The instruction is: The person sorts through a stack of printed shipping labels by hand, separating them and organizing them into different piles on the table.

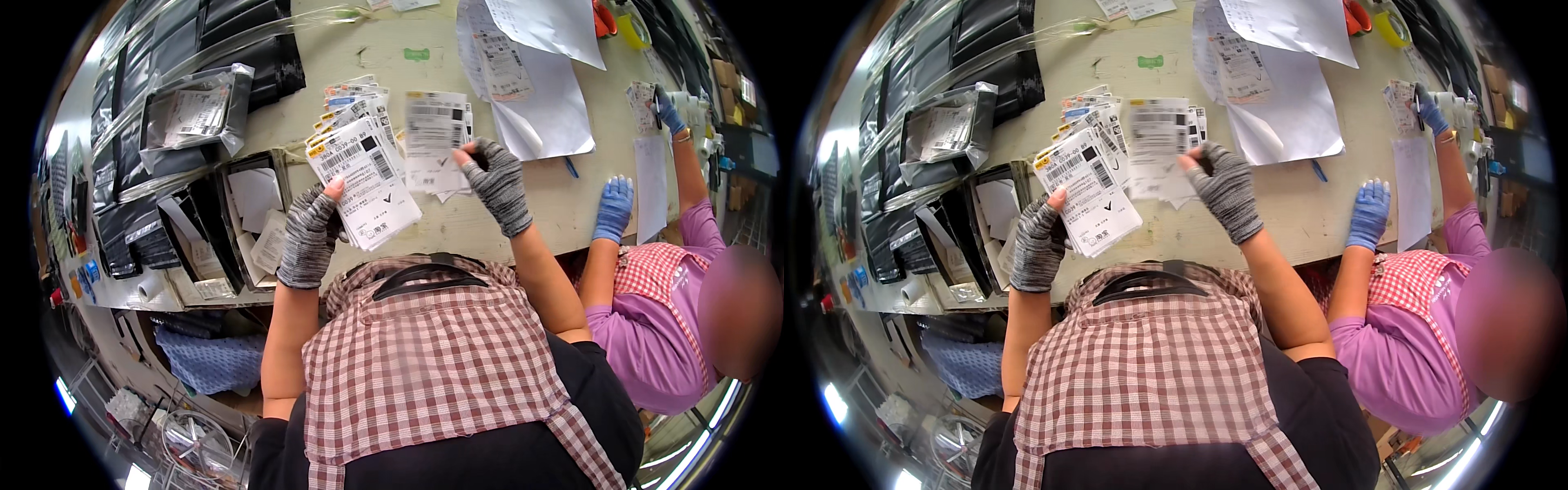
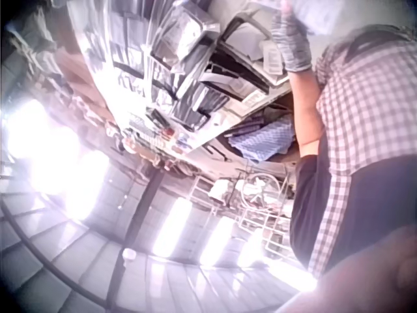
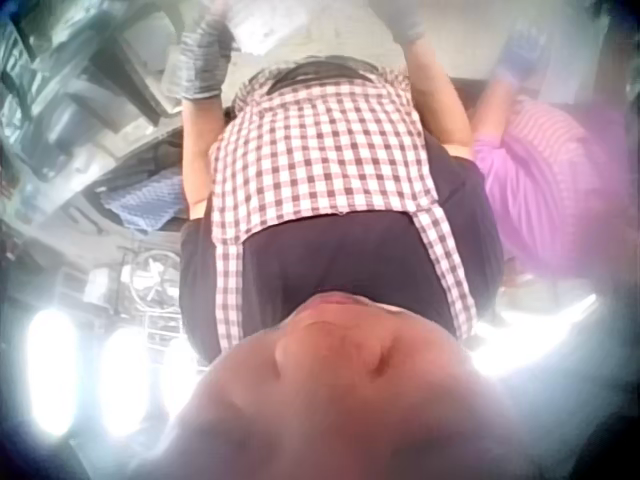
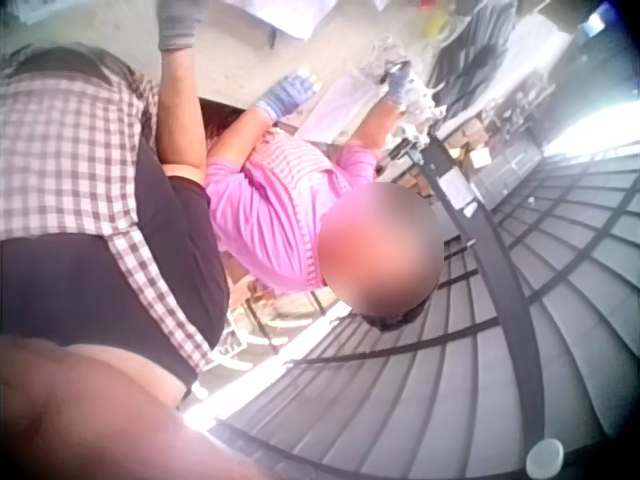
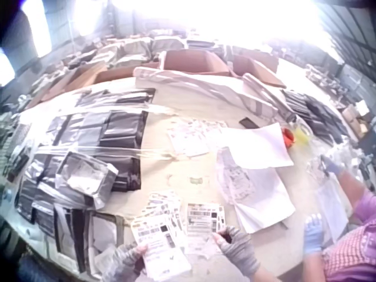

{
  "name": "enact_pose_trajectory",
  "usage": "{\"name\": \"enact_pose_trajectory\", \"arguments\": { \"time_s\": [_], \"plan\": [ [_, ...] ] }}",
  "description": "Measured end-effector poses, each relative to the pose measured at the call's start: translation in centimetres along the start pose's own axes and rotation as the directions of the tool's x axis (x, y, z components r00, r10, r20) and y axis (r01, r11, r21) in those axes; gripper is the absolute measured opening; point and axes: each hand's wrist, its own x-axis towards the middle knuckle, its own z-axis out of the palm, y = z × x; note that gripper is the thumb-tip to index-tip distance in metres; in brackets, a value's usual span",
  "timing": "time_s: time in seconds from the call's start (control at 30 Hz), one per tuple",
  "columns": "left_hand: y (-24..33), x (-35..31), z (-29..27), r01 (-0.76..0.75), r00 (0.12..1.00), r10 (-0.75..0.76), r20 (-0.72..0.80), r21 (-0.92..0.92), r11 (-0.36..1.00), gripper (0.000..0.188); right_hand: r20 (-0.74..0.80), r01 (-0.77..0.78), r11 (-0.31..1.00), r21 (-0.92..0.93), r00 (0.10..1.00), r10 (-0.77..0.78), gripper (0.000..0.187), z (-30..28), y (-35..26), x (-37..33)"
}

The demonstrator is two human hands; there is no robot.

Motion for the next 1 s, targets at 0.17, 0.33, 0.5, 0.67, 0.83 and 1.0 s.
{"name": "enact_pose_trajectory", "arguments": {
  "time_s": [0.17,0.33,0.5,0.67,0.83,1.0],
  "plan": [
    [-0.6,0.4,-0.6,0.014,1.000,-0.014,0.027,-0.002,1.000,0.039,-0.078,0.116,0.694,-0.711,0.967,-0.242,0.017,-0.6,3.8,0.9],
    [-0.2,-0.2,0.2,0.002,1.000,-0.002,0.013,0.007,1.000,0.040,0.017,0.172,0.972,-0.159,0.985,-0.172,0.022,2.7,-1.2,-1.4],
    [-0.1,0.1,0.4,0.013,1.000,-0.013,-0.010,0.043,0.999,0.042,0.199,0.197,0.956,-0.215,0.968,-0.155,0.029,4.5,-3.5,-2.4],
    [0.1,0.0,0.3,0.004,1.000,-0.004,0.004,0.030,1.000,0.042,0.204,0.160,0.958,-0.237,0.973,-0.111,0.029,4.4,-2.8,-2.3],
    [-0.5,0.4,-0.1,-0.039,0.997,0.041,-0.063,0.027,0.999,0.038,0.210,0.053,0.969,-0.243,0.978,-0.001,0.017,4.4,-2.6,-2.4],
    [0.3,0.1,-0.1,0.001,1.000,-0.001,-0.001,0.082,0.997,0.038,0.135,0.102,0.991,-0.086,0.987,-0.090,0.013,4.3,-1.7,-2.3]
  ]
}}
